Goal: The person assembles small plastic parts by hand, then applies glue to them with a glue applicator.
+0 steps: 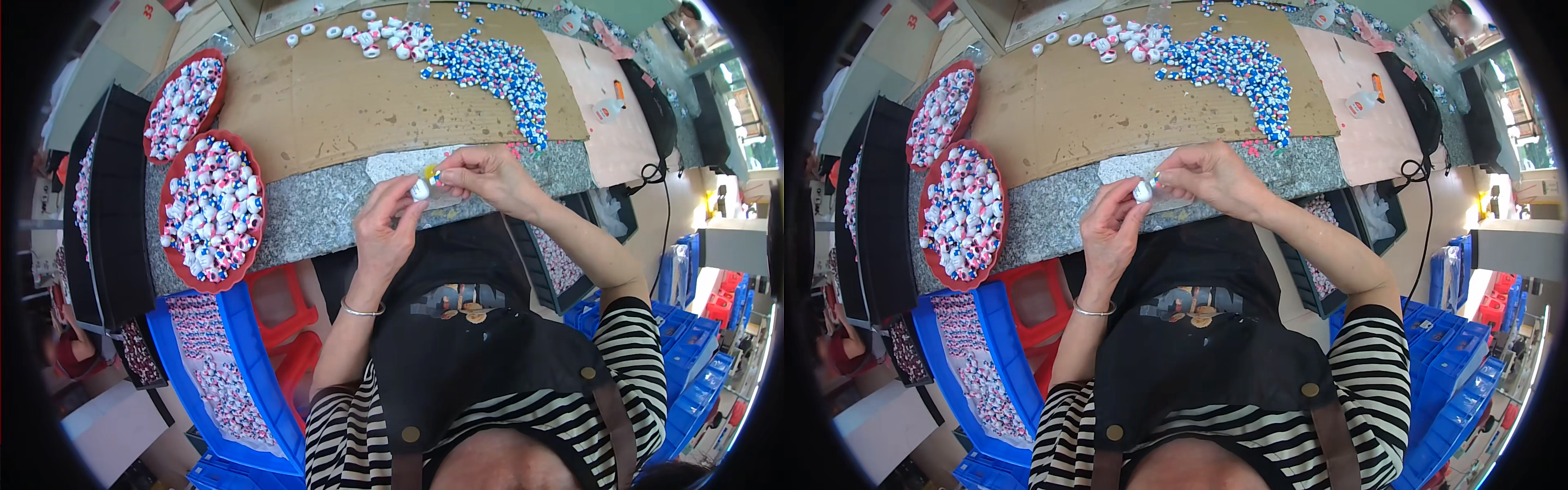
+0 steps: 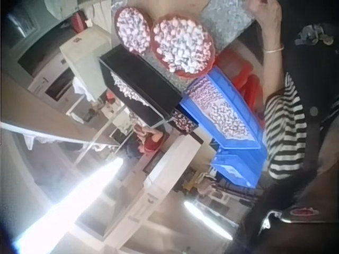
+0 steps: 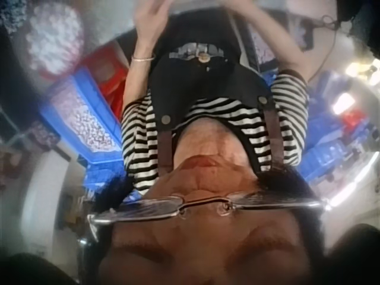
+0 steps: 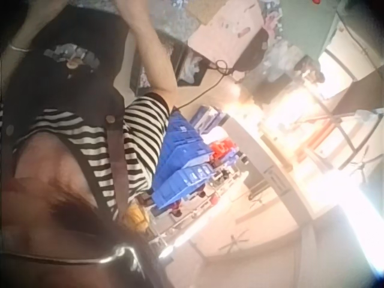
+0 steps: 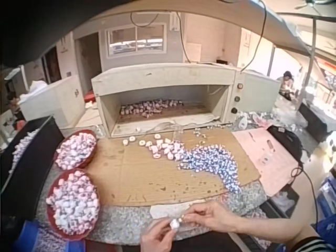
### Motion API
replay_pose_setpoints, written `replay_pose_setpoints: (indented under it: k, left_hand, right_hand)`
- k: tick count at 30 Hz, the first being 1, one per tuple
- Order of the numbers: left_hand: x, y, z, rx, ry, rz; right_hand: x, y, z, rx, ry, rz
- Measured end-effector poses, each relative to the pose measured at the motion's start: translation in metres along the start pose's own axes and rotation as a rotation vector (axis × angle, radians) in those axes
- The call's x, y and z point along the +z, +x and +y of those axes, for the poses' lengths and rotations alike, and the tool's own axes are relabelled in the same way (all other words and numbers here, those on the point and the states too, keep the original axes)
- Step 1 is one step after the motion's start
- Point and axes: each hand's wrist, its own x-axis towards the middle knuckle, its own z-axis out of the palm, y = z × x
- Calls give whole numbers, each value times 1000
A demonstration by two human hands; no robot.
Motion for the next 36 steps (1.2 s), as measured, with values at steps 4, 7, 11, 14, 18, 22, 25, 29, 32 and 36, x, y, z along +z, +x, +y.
replay_pose_setpoints:
  k: [4,7,11,14,18,22,25,29,32,36]
  left_hand:
    - [0,6,7,-47,-192,-197]
    - [-10,11,18,-238,-306,-334]
    - [-6,6,25,-298,-410,-247]
    - [-16,8,35,-301,-377,-242]
    - [-78,29,51,-101,120,23]
    - [-154,52,67,194,1014,314]
    - [-155,78,68,347,1251,450]
    - [-98,147,40,266,778,258]
    - [-88,211,-9,204,871,286]
    - [-91,276,-63,198,1001,511]
  right_hand:
    - [-2,-11,-3,-16,70,-45]
    - [1,-14,-12,-546,-477,-26]
    - [12,-16,-18,-528,-378,49]
    - [6,1,-13,-361,-186,-111]
    - [-34,46,-6,-191,-342,28]
    - [-85,83,22,-539,-945,425]
    - [-88,100,24,-458,-1251,345]
    - [-87,101,26,-468,-1307,399]
    - [-80,99,23,-472,-1155,374]
    - [-72,55,14,-456,-948,361]
